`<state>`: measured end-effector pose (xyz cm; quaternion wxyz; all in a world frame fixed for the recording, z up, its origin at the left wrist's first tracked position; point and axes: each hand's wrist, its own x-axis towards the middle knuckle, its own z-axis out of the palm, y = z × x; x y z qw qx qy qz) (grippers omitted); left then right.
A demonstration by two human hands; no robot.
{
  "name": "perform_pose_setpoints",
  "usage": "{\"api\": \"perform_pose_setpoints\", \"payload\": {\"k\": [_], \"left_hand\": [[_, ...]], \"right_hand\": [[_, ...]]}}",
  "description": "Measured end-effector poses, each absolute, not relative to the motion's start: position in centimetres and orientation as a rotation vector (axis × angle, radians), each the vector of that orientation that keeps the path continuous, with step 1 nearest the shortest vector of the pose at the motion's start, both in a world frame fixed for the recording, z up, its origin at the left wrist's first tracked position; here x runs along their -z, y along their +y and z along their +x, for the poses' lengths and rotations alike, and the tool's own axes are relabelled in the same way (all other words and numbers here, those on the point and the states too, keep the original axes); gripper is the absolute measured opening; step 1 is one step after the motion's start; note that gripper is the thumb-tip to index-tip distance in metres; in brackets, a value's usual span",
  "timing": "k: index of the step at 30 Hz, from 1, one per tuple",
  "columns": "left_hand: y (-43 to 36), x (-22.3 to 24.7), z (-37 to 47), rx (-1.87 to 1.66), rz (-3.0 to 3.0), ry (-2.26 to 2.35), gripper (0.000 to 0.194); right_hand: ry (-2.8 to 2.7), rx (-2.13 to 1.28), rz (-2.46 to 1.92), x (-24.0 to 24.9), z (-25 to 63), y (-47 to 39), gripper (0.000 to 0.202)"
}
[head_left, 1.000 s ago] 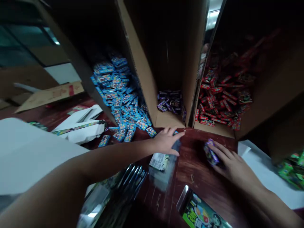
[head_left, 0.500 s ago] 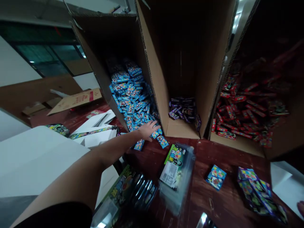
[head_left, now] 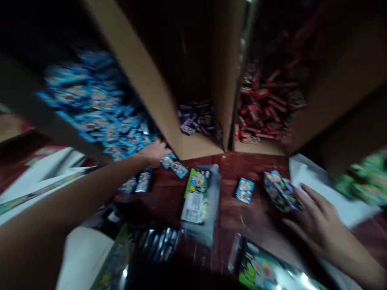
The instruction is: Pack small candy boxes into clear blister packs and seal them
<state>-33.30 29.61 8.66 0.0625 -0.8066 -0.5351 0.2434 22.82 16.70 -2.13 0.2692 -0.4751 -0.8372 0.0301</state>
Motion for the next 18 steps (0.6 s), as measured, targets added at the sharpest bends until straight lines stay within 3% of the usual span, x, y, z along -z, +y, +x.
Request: {"api": "perform_pose_setpoints", "payload": {"k": [9, 12, 18], "left_hand": [[29.4, -7.3, -31.2, -0.662, -2.305, -1.824, 0.055], [28.2, -7.7, -30.5, -0.658, -2.258, -1.817, 0.058], [26.7, -9.2, -29.3, -0.631, -2.325, -1.801, 0.057]], "right_hand": [[-2.722, -0.327, -1.355, -1.4, 14.6, 24.5, 0.103], [-2.824, -0.387, -1.299, -1.7, 12.9, 25.1, 0.091], [-2.793, -0.277, -1.244, -1.4, 16.5, 22.1, 0.049]]}}
